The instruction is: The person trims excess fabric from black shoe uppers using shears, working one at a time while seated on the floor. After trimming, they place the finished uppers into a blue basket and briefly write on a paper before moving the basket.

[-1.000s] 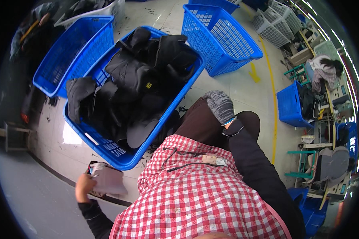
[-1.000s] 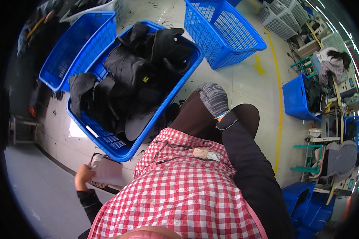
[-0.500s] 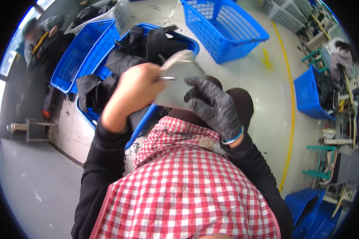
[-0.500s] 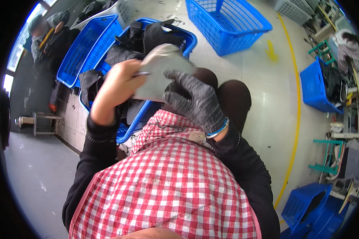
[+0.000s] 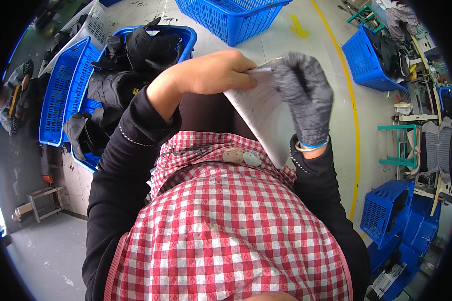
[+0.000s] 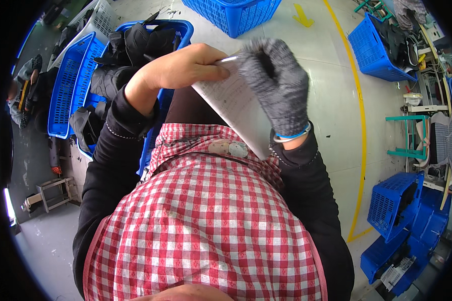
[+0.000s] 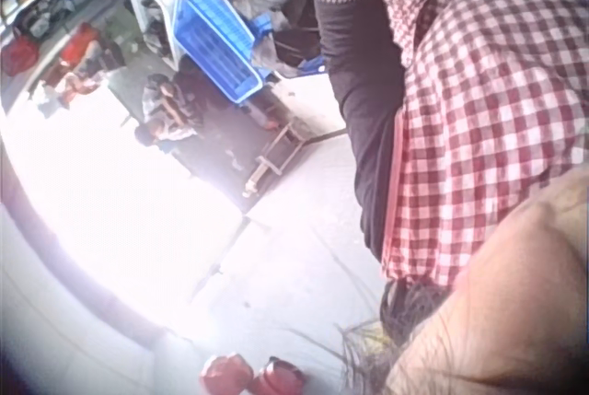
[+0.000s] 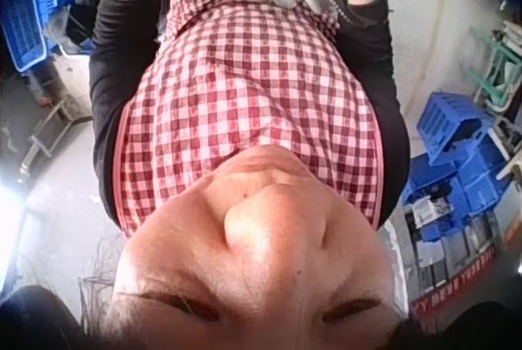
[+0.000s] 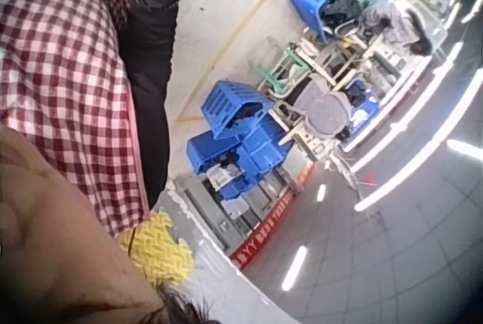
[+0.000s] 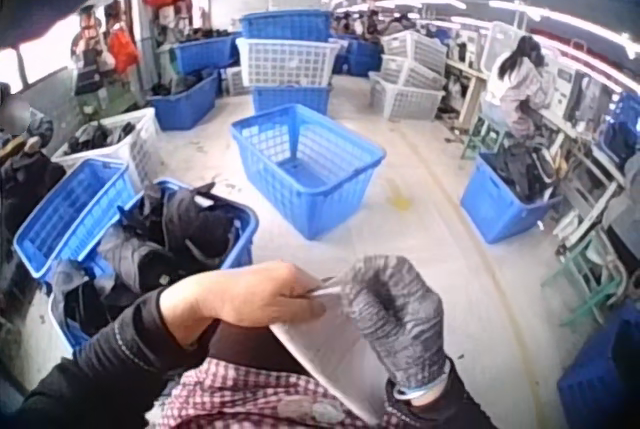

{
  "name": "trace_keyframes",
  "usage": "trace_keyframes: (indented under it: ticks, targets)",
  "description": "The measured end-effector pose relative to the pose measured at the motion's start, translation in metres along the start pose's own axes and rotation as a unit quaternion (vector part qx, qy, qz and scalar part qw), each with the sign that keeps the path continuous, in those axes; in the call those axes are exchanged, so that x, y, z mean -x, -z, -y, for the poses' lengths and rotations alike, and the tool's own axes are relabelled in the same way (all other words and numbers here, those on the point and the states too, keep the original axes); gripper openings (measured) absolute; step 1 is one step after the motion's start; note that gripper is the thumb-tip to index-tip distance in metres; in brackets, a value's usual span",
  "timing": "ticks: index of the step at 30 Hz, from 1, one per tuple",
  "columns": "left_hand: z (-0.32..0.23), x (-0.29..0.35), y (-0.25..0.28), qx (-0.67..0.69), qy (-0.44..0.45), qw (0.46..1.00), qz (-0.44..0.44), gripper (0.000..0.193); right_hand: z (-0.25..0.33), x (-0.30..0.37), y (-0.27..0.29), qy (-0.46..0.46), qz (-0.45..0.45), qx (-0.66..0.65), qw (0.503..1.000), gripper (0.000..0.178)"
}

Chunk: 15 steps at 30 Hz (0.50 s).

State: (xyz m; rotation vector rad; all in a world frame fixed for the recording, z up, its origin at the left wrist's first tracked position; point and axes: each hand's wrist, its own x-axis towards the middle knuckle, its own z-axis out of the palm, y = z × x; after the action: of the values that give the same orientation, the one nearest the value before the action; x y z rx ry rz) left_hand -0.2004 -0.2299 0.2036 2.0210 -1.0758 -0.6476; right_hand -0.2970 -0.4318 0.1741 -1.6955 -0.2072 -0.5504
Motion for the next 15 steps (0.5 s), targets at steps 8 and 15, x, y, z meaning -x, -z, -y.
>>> trace_keyframes:
  ticks: [8, 15]
  targets:
    - [0.056, -0.016, -0.018, 0.021, -0.011, 0.998, -0.059, 0.026, -0.053, -0.016, -0.027, -0.019, 0.052, 0.027, 0.998, 0.018]
    - [0.129, -0.043, -0.003, 0.032, 0.125, 0.991, 0.045, 0.039, -0.066, -0.038, 0.042, -0.151, -0.106, -0.263, 0.947, 0.014]
